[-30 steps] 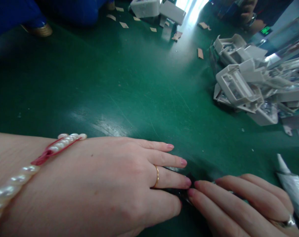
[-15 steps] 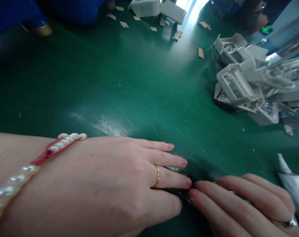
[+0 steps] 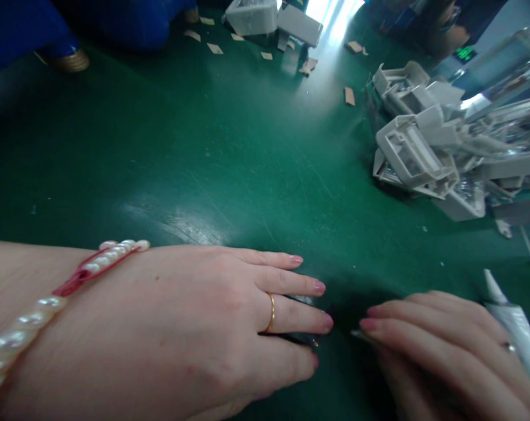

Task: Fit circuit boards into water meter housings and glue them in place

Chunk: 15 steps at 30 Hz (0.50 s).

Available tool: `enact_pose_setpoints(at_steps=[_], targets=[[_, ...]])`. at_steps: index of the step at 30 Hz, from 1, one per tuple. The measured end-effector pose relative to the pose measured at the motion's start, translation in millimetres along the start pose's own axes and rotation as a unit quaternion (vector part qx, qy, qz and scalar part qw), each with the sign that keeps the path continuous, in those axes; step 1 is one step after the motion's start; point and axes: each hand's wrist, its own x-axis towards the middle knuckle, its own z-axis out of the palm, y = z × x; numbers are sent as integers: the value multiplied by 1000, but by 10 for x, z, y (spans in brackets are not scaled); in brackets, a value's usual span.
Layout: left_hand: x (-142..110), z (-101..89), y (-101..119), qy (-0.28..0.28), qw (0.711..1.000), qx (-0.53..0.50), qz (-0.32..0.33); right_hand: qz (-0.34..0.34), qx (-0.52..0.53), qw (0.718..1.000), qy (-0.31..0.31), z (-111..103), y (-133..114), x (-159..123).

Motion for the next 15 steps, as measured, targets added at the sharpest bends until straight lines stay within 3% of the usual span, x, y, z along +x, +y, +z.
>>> enact_pose_setpoints(at_steps=[5,15], targets=[[-18,-37,-13,-18,1000,10,7,81,-6,995,62,22,113,64],[33,-225,-8,-55,998,-1,10,63,-6,996,58,150,97,63]])
